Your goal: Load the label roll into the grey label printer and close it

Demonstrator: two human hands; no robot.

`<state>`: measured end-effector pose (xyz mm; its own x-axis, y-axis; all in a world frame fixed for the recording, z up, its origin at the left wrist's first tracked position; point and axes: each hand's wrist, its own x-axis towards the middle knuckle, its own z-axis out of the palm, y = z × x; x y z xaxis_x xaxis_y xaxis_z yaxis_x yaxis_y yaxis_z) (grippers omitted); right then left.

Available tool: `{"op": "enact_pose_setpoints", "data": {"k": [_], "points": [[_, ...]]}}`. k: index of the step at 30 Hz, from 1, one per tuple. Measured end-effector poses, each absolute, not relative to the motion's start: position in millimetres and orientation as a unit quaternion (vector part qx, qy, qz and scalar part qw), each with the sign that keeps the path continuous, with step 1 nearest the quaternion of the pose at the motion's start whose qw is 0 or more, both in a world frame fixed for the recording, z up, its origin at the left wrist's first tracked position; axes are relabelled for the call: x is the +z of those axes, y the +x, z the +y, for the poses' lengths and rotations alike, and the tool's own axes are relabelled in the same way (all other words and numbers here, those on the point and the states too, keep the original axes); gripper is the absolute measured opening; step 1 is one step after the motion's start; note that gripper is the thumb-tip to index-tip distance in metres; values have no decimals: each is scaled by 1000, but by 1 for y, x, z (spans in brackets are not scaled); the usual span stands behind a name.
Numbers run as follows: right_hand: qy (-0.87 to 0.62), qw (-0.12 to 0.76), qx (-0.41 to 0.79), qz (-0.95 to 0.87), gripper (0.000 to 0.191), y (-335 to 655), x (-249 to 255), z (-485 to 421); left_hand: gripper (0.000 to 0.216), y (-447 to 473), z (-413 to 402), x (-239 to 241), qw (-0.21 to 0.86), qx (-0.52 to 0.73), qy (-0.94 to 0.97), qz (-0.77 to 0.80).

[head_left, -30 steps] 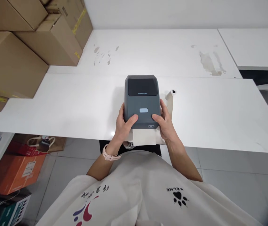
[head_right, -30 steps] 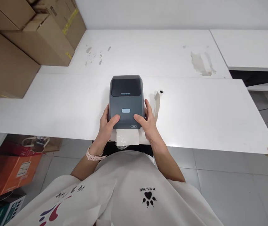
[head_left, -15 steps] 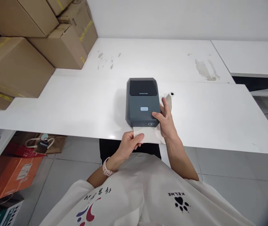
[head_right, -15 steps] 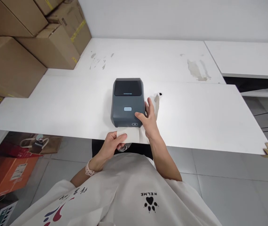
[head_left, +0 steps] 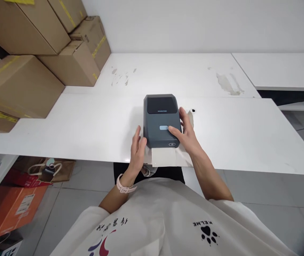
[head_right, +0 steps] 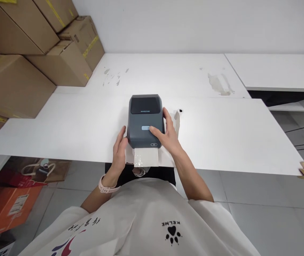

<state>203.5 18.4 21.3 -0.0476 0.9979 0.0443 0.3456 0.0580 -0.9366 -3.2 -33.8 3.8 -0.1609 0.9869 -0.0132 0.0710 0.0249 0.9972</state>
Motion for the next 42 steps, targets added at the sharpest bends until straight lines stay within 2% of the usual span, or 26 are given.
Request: {"op": "enact_pose_setpoints", "data": {"k": [4, 9, 15, 18, 21, 25, 29, 31, 33, 34, 36, 38, 40, 42], "points": [[-533, 455, 439, -563, 78, 207, 6, -9, 62, 3, -35, -1, 466, 492, 494, 545], [-496, 505, 413, -573, 75, 206, -3, -7, 60, 0, -28, 4, 428, 538, 507, 521], [-501, 539, 272, -620, 76, 206, 34, 64, 48, -6, 37, 29, 362, 587, 536, 486], [-482, 547, 216, -649, 83, 198, 57, 117, 62, -7, 69, 23, 362, 522, 548, 544], [-474, 535, 204, -668, 92, 193, 73, 167, 79, -7, 83, 8, 400, 452, 547, 580], [-504, 474, 207, -692, 98, 196, 84, 203, 86, -5, 83, -3, 424, 434, 535, 588], [-510, 461, 153, -710, 98, 205, 96, 179, 87, -3, 80, -2, 435, 443, 518, 589], [-507, 468, 108, -716, 91, 206, 101, 151, 88, -2, 80, 0, 438, 446, 514, 587], [-493, 416, 100, -758, 77, 202, 101, 126, 90, -1, 79, 1, 439, 450, 514, 583], [-482, 354, 112, -794, 70, 198, 98, 118, 91, 0, 79, 1, 438, 451, 515, 583], [-459, 174, 130, -861, 63, 185, 89, 112, 93, 0, 79, 1, 433, 450, 514, 588], [-450, 16, 122, -885, 68, 171, 78, 118, 93, 1, 79, 0, 427, 448, 513, 595], [-457, -54, 110, -881, 78, 161, 70, 129, 95, 0, 80, -2, 426, 451, 511, 595], [-453, -55, 140, -879, 87, 161, 70, 139, 96, -1, 81, -6, 431, 460, 509, 586]]}}
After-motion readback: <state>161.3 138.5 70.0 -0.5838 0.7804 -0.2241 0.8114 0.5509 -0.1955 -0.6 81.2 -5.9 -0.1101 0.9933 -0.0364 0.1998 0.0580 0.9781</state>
